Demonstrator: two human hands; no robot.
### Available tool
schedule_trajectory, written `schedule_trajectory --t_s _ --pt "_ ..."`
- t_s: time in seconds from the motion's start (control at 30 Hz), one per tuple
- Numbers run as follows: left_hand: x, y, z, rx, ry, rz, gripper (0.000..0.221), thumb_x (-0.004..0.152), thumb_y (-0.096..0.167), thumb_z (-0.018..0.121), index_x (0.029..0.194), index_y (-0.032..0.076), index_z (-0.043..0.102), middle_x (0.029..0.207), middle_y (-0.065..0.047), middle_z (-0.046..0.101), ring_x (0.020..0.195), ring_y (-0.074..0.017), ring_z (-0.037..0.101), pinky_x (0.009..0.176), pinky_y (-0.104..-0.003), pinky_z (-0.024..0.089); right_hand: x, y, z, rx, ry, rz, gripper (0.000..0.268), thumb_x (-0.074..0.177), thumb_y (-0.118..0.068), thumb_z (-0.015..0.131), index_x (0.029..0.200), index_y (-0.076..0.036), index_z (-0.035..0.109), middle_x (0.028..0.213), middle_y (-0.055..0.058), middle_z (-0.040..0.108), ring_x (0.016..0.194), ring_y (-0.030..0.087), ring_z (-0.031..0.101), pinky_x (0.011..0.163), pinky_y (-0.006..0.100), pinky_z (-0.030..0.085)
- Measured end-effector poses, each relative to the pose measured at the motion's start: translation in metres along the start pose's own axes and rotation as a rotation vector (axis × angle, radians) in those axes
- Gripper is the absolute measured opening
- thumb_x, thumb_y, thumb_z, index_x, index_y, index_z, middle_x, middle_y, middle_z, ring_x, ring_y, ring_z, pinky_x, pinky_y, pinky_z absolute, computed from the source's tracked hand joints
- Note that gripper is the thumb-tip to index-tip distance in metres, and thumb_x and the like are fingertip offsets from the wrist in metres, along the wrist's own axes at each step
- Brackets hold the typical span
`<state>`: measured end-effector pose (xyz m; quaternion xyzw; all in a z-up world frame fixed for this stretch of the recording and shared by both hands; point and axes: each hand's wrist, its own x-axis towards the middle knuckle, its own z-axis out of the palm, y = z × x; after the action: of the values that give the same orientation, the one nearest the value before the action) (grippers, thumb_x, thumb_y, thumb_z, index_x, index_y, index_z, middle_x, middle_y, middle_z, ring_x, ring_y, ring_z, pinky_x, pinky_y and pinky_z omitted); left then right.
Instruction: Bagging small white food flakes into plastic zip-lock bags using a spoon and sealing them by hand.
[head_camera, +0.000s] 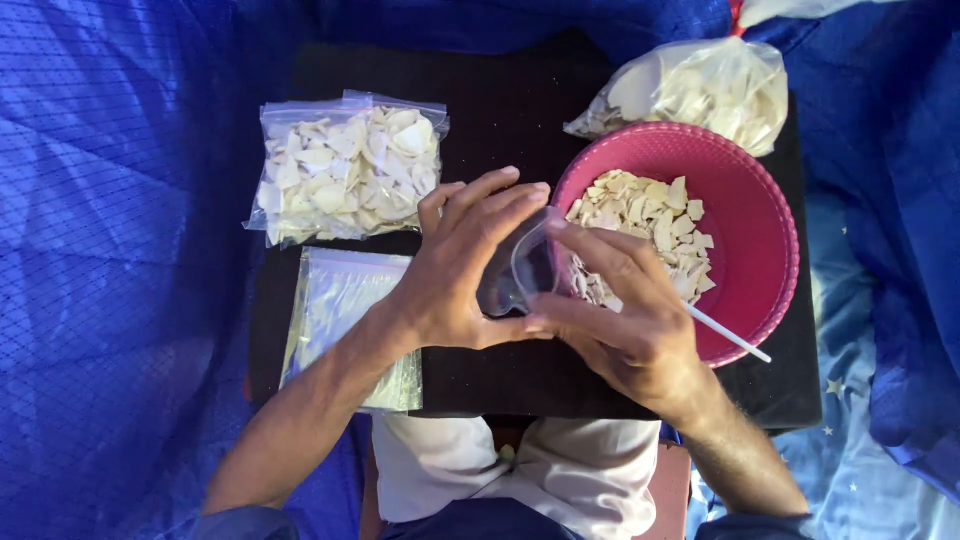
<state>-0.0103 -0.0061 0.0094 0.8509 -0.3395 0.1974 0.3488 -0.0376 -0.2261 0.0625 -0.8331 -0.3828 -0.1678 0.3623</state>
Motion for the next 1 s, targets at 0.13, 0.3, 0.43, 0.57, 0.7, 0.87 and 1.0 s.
schedule_trajectory --t_s 0.13,0.3,0.43,0.57,0.7,0.87,1.0 --pt "0.002 0.0 0.001 -0.118 -0.048 -0.038 0.117 0.057 0.049 0.1 0.149 0.009 0.04 0.143 -0.005 0.058 0.136 -0.0232 0.051 0.116 -0.05 0.023 -0.003 0.004 0.002 0.003 -0.089 0.003 0.021 0.079 -0.025 0.086 0.096 -0.014 0.082 0.155 0.018 0.045 0.139 0.039 0.047 0.117 0.054 0.047" --pt "0.003 0.002 0.005 -0.239 -0.058 -0.041 0.093 0.066 0.034 0.097 0.141 0.012 0.046 0.12 0.0 0.067 0.12 -0.0188 0.059 0.111 -0.044 0.029 -0.007 0.01 -0.002 0.047 -0.161 0.067 0.023 0.079 -0.021 0.083 0.102 -0.017 0.082 0.159 0.018 0.041 0.144 0.042 0.044 0.118 0.054 0.045" --pt "0.001 -0.003 0.01 -0.24 -0.046 0.039 0.07 0.066 0.028 0.096 0.125 0.013 0.06 0.105 0.002 0.067 0.105 -0.0187 0.061 0.101 -0.041 0.037 -0.007 0.013 -0.002 0.057 -0.194 0.093 0.024 0.08 -0.018 0.083 0.104 -0.015 0.081 0.16 0.021 0.039 0.145 0.042 0.042 0.118 0.053 0.044" --pt "-0.003 -0.006 0.016 -0.151 -0.044 0.104 0.053 0.078 0.023 0.093 0.125 0.022 0.068 0.098 0.002 0.059 0.094 -0.0166 0.055 0.097 -0.039 0.037 -0.009 0.019 -0.006 0.05 -0.181 0.14 0.024 0.084 -0.023 0.08 0.107 -0.014 0.08 0.162 0.024 0.036 0.145 0.045 0.042 0.116 0.055 0.045" --pt "0.001 -0.006 0.014 -0.076 -0.074 0.149 0.032 0.082 0.028 0.091 0.104 0.015 0.071 0.086 0.002 0.052 0.082 -0.0155 0.049 0.085 -0.036 0.036 -0.012 0.025 -0.005 0.028 -0.221 0.167 0.03 0.084 -0.033 0.077 0.108 -0.016 0.082 0.162 0.023 0.035 0.146 0.046 0.041 0.115 0.057 0.044" --pt "0.002 -0.007 0.012 -0.045 -0.052 0.164 0.042 0.078 0.035 0.094 0.094 0.008 0.066 0.085 -0.002 0.056 0.081 -0.0185 0.052 0.079 -0.036 0.042 -0.013 0.027 -0.002 -0.055 -0.261 0.144 0.037 0.082 -0.041 0.076 0.111 -0.018 0.081 0.162 0.02 0.036 0.147 0.045 0.036 0.115 0.057 0.043" --pt "0.003 -0.005 0.006 -0.081 0.024 0.23 0.047 0.077 0.041 0.093 0.086 0.006 0.061 0.083 -0.005 0.056 0.078 -0.02 0.052 0.075 -0.035 0.046 -0.012 0.028 -0.003 -0.215 -0.209 0.124 0.056 0.081 -0.05 0.075 0.124 -0.015 0.074 0.157 0.019 0.044 0.144 0.043 0.041 0.114 0.056 0.044"
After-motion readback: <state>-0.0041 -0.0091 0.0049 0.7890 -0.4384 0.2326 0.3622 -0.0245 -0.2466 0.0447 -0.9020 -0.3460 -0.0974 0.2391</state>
